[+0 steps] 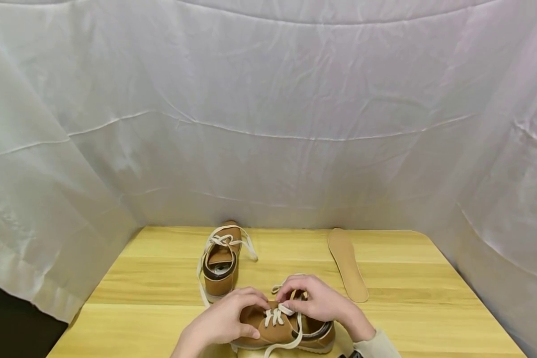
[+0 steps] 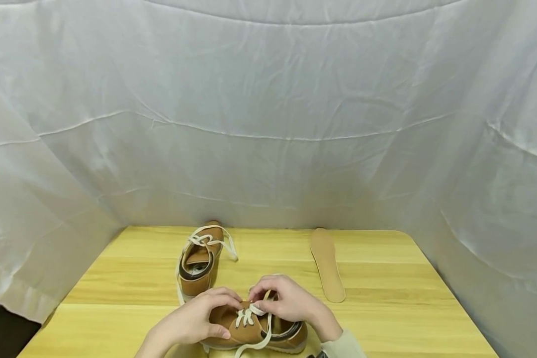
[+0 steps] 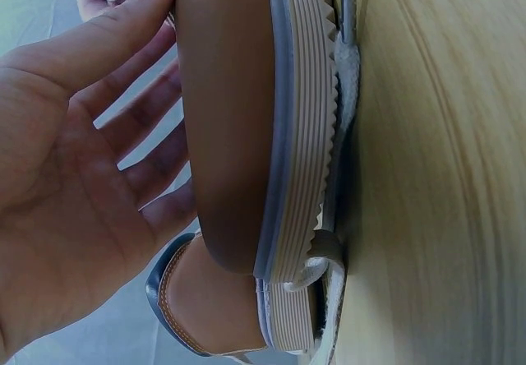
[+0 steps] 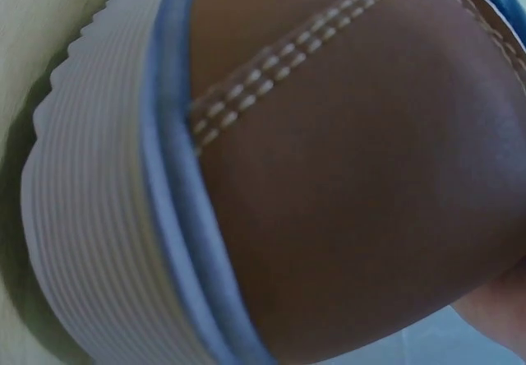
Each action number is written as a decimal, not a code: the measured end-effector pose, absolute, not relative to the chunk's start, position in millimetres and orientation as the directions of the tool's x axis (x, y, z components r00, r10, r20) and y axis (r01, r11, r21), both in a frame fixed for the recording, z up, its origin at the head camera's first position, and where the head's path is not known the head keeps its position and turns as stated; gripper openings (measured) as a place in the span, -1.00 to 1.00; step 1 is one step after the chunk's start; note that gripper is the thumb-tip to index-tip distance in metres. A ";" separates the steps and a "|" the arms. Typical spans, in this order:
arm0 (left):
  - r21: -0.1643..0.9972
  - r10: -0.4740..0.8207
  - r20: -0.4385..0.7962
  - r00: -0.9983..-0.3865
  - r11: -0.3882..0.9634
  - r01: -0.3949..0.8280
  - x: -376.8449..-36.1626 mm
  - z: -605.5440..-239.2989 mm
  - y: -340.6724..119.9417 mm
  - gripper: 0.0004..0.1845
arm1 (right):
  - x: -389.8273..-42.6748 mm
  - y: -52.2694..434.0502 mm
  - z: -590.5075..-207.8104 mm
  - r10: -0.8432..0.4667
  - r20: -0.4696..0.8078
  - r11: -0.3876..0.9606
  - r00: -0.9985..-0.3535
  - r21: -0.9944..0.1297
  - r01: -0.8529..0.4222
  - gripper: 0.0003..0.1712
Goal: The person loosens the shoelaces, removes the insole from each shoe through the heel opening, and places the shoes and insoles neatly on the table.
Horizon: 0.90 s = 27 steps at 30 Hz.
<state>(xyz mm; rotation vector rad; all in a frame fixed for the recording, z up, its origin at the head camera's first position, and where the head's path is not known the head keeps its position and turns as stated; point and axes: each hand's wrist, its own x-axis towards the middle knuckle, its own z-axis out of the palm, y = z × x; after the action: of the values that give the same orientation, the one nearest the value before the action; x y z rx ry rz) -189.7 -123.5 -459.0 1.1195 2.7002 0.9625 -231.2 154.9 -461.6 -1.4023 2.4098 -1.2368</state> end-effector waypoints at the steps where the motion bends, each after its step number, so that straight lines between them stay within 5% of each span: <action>1: 0.572 0.657 0.169 -0.735 0.542 0.616 -189.6 -459.3 -123.5 -0.52 | -231.0 154.7 -461.8 -0.767 0.312 0.235 -0.561 -0.677 -0.697 -0.88; 7: 0.563 0.660 0.183 -0.729 0.537 0.628 -189.8 -459.0 -123.0 -0.53 | -230.9 154.3 -461.4 -0.775 0.345 0.229 -0.530 -0.629 -0.743 -0.92; 19: 0.565 0.650 0.171 -0.740 0.551 0.615 -189.9 -460.3 -122.7 -0.52 | -229.8 153.2 -459.9 -0.734 0.272 0.357 -0.623 -0.625 -0.694 -0.87; 27: 0.565 0.658 0.180 -0.731 0.540 0.625 -190.0 -461.0 -123.5 -0.52 | -227.8 156.9 -458.4 -0.725 0.276 0.317 -0.631 -0.679 -0.662 -0.84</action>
<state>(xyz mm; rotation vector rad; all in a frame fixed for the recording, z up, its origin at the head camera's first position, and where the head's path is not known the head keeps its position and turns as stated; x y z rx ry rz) -190.0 -123.5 -461.0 1.1295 2.7086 0.9592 -227.8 156.9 -458.4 -1.3115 2.4843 -1.2187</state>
